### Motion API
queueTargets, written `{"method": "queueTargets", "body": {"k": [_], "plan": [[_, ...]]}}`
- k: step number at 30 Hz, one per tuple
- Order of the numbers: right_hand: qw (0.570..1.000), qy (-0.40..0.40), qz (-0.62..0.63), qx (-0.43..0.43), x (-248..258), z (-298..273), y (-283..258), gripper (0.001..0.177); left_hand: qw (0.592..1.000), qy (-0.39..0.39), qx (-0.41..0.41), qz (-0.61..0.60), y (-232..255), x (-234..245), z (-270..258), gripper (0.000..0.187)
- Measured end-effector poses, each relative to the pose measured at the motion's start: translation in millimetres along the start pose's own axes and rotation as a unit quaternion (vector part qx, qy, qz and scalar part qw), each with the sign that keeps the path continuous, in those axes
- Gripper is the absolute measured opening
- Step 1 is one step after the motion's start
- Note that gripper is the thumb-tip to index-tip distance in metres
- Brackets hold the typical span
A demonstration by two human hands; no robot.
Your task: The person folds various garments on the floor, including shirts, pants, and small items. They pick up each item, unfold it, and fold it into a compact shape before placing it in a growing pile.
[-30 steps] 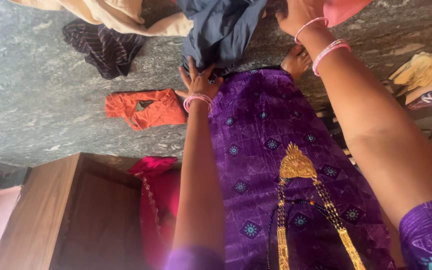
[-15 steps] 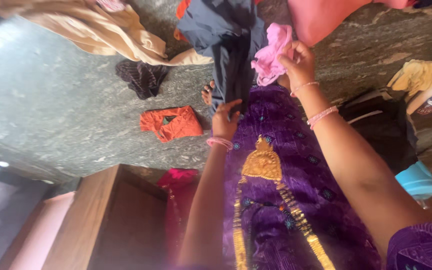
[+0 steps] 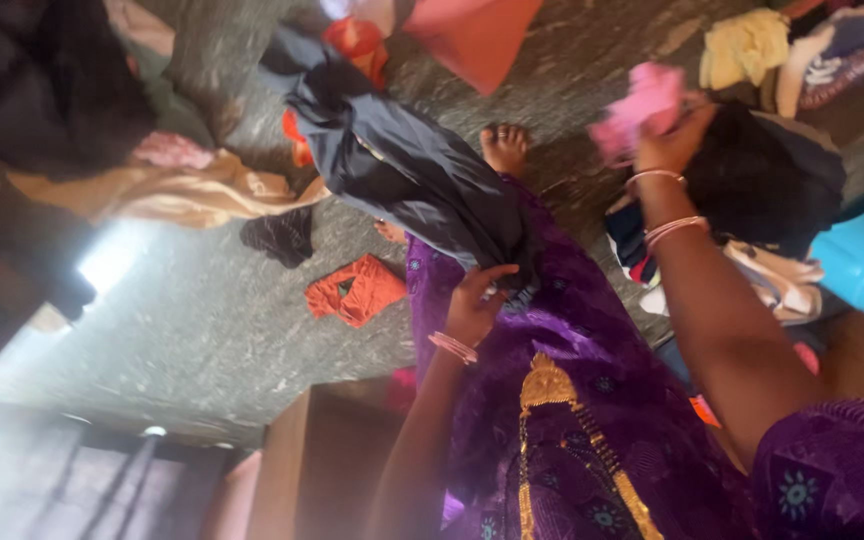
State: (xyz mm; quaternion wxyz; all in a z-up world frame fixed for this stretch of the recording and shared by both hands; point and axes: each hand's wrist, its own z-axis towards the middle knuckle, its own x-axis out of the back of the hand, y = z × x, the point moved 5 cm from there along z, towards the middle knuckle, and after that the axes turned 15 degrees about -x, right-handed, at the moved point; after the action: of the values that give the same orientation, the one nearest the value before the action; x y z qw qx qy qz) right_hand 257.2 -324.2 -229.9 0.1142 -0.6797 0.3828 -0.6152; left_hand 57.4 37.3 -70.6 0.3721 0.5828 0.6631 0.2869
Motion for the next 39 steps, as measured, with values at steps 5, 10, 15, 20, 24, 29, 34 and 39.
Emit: {"method": "queueTargets", "body": {"k": [5, 10, 15, 20, 24, 29, 34, 39], "plan": [[0.966, 0.076, -0.193, -0.154, 112.7, 50.6, 42.6, 0.067, 0.998, -0.042, -0.039, -0.005, 37.6, -22.3, 3.5, 0.039], [0.979, -0.117, -0.079, -0.148, 122.5, 66.4, 18.8, 0.051, 0.993, 0.004, 0.028, -0.112, 63.2, -30.6, 8.7, 0.042], [0.913, -0.380, -0.033, -0.148, 77.1, 5.4, -61.3, 0.058, 0.979, 0.049, 0.020, -0.199, 85.0, -30.3, 6.8, 0.046], [0.775, -0.595, 0.086, -0.195, 51.4, -94.9, -166.3, 0.088, 0.898, 0.068, -0.043, -0.432, 114.8, -22.5, 6.2, 0.047], [0.682, -0.654, 0.241, -0.221, 55.0, -138.0, -241.0, 0.104, 0.880, 0.071, -0.066, -0.464, 151.3, -1.7, 4.0, 0.050], [0.658, -0.557, 0.443, -0.244, 68.0, -143.0, -313.4, 0.072, 0.879, 0.076, -0.137, -0.451, 221.1, 20.4, -9.7, 0.067], [0.650, -0.495, 0.516, -0.258, 91.4, -128.7, -372.6, 0.039, 0.982, 0.004, -0.170, -0.080, 248.3, 30.4, -22.0, 0.110], [0.623, -0.504, 0.563, -0.202, 105.3, -139.1, -431.9, 0.029, 0.950, 0.043, -0.308, 0.037, 213.2, 27.9, 2.5, 0.095]]}}
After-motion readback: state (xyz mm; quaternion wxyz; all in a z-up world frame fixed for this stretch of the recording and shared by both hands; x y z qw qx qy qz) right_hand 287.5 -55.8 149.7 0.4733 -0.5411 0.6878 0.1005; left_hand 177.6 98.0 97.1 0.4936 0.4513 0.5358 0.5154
